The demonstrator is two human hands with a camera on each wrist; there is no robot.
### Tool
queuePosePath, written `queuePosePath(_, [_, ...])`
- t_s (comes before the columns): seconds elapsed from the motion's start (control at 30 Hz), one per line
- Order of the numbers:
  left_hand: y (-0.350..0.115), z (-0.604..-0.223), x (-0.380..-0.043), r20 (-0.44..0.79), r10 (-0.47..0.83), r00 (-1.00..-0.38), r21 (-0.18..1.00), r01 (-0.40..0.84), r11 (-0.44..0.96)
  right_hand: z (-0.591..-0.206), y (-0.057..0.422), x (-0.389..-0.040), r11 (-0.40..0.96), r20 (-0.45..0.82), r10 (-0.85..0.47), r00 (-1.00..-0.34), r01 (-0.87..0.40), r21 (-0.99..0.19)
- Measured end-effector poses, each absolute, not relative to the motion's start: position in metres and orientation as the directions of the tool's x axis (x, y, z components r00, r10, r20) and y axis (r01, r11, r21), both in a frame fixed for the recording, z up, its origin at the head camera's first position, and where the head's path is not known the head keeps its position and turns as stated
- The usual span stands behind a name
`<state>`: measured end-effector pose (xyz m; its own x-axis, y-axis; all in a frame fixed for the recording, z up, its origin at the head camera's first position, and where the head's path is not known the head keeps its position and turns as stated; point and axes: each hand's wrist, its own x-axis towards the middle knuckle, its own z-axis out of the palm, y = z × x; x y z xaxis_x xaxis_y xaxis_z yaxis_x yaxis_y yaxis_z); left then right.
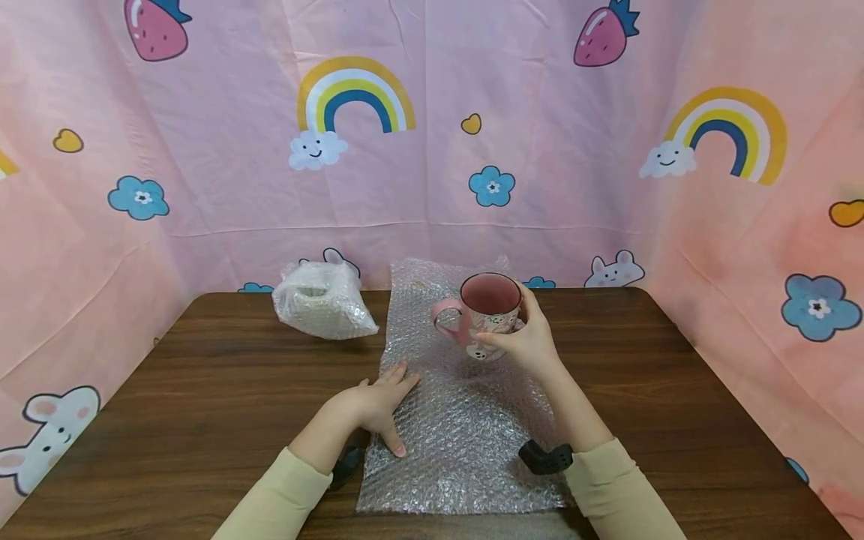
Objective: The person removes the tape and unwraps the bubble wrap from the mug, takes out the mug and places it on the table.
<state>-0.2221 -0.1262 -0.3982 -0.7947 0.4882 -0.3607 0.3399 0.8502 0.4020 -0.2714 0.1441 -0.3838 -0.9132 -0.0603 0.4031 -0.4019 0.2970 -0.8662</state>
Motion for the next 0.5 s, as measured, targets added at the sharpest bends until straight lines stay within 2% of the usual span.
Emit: queuePosePath(0.5, [-0.126, -0.398, -0.223, -0.376, 0.481, -0.792, 0.398, 0.331, 0.856, -0.370, 0.178, -0.274, 0.287, 0.434, 0.050, -0.900, -0.403, -0.869])
